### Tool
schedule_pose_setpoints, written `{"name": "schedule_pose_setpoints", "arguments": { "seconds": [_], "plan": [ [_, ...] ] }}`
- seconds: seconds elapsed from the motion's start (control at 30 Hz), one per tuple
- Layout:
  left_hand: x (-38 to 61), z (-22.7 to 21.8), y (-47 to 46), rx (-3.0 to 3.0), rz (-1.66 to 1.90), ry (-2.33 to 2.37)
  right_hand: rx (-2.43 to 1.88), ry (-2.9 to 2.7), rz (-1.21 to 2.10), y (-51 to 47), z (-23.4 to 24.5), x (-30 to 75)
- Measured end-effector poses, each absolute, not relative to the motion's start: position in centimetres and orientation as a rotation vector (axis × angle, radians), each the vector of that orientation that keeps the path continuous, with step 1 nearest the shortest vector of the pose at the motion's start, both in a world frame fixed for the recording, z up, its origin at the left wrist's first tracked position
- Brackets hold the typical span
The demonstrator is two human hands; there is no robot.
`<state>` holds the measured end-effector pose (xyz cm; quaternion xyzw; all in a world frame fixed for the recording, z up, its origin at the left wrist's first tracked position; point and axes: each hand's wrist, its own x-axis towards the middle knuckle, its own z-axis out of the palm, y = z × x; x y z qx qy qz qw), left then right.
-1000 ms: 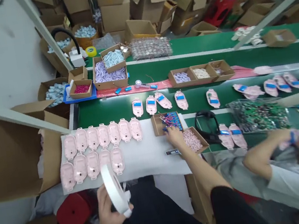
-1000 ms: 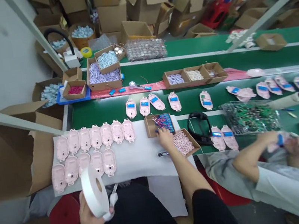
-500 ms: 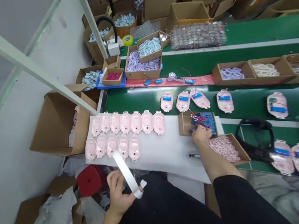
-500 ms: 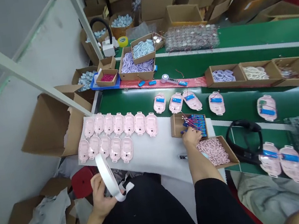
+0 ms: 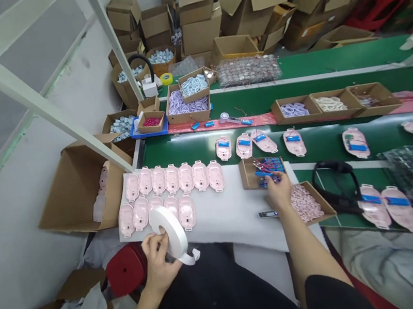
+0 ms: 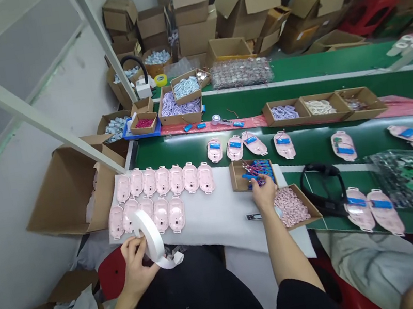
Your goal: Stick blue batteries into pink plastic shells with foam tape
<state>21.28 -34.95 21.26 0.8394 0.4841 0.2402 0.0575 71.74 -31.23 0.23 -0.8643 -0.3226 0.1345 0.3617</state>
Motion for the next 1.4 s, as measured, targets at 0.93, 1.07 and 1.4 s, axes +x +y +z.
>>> {"name": "schedule_pose_setpoints", "arguments": {
  "seconds": [0.93,1.07,1.4],
  "plan": [
    [20.8,24.2,-29.6,3.103,0.034,0.499,-1.313,-1.616,0.886,-33.5,24.6,52.4],
    [20.9,24.8,-29.4,3.11,0.059,0.45,-1.312,-1.795,0.939,-32.7,24.9,52.0],
    [20.5,25.1,-28.3,2.912,0.014,0.446,-1.216,-1.524,1.481,-32.1,21.1,52.0]
  ]
}}
